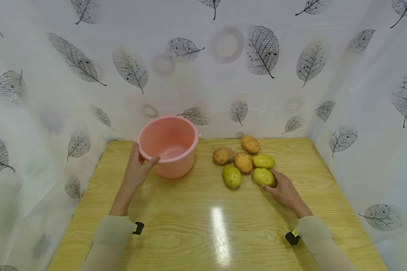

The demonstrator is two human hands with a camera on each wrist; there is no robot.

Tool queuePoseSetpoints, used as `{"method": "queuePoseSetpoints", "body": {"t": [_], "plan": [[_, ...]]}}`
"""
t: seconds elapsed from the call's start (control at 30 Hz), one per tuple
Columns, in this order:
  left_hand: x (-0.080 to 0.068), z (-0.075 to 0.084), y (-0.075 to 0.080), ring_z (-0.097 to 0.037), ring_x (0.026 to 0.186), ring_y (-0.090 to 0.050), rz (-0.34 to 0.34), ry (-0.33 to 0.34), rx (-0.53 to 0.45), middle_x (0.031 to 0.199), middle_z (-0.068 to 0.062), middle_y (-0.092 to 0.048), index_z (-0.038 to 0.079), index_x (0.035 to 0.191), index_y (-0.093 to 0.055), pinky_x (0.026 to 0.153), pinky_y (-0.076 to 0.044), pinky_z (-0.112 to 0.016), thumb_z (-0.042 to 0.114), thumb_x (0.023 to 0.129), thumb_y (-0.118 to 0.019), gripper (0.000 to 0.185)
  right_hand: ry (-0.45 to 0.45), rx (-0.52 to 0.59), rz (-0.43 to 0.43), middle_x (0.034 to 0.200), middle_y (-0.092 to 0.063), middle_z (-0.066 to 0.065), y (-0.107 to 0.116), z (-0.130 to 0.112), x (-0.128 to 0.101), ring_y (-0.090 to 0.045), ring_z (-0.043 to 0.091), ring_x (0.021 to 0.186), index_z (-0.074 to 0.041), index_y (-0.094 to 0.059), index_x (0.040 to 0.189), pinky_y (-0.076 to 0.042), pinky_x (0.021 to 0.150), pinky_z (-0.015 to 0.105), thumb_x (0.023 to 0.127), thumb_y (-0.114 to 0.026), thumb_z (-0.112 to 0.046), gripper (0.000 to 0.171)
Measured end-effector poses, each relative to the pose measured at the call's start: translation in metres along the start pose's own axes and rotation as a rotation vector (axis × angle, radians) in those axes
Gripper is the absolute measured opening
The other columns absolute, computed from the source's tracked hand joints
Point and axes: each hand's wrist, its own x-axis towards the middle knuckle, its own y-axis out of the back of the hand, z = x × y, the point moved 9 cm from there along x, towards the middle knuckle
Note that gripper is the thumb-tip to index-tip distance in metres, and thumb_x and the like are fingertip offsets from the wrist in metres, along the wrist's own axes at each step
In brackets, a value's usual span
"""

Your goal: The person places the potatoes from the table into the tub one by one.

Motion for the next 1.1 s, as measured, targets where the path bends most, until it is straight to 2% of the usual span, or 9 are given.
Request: {"method": "queuePoseSetpoints", "body": {"t": [0.17,0.43,0.57,0.67,0.87,1.1], "plan": [[0.001,-0.002,0.0,-0.047,0.149,-0.027,-0.001,-0.005,-0.013,0.165,-0.025,-0.018,0.008,0.166,-0.006,0.124,-0.027,-0.046,0.003,0.094,-0.074,0.099,-0.005,0.009,0.0,0.146,-0.047,0.037,0.003,0.0,-0.004,-0.044,0.056,0.133,0.013,-0.041,0.15,-0.038,0.108,0.07,0.096,-0.077,-0.028,0.077],[0.001,-0.003,0.0,-0.046,0.15,-0.025,-0.006,0.001,-0.009,0.165,-0.024,-0.017,0.009,0.166,-0.005,0.124,-0.024,-0.052,0.008,0.095,-0.075,0.1,-0.03,0.061,0.021,0.147,-0.046,0.035,0.008,0.001,-0.006,-0.044,0.054,0.133,0.008,-0.043,0.151,-0.04,0.107,0.069,0.095,-0.077,-0.03,0.076],[0.001,-0.003,0.0,-0.047,0.149,-0.026,-0.001,0.001,-0.007,0.164,-0.025,-0.018,0.008,0.166,-0.006,0.124,-0.025,-0.052,0.005,0.095,-0.074,0.098,-0.05,0.086,0.034,0.147,-0.045,0.035,0.012,0.001,-0.006,-0.045,0.052,0.133,0.007,-0.043,0.151,-0.042,0.106,0.067,0.095,-0.077,-0.03,0.076],[0.001,-0.004,0.0,-0.047,0.149,-0.026,-0.003,0.006,-0.01,0.164,-0.026,-0.018,0.007,0.166,-0.006,0.124,-0.025,-0.052,0.003,0.095,-0.074,0.098,-0.04,0.079,0.062,0.144,-0.048,0.035,0.017,-0.003,-0.004,-0.049,0.051,0.128,0.007,-0.045,0.149,-0.045,0.102,0.065,0.094,-0.077,-0.028,0.073],[0.001,-0.002,0.0,-0.046,0.149,-0.027,-0.009,0.001,-0.008,0.164,-0.025,-0.019,0.007,0.166,-0.006,0.123,-0.026,-0.054,0.0,0.094,-0.073,0.098,-0.023,0.068,0.107,0.138,-0.054,0.034,0.031,-0.014,0.0,-0.059,0.044,0.112,0.009,-0.049,0.146,-0.053,0.088,0.054,0.093,-0.079,-0.025,0.07],[0.001,-0.002,0.0,-0.046,0.148,-0.028,-0.008,0.0,0.0,0.164,-0.025,-0.019,0.007,0.166,-0.006,0.123,-0.028,-0.054,0.0,0.095,-0.072,0.097,-0.031,0.073,0.133,0.134,-0.056,0.032,0.046,-0.026,0.004,-0.061,0.039,0.102,0.008,-0.048,0.148,-0.055,0.079,0.046,0.093,-0.079,-0.026,0.071]]}}
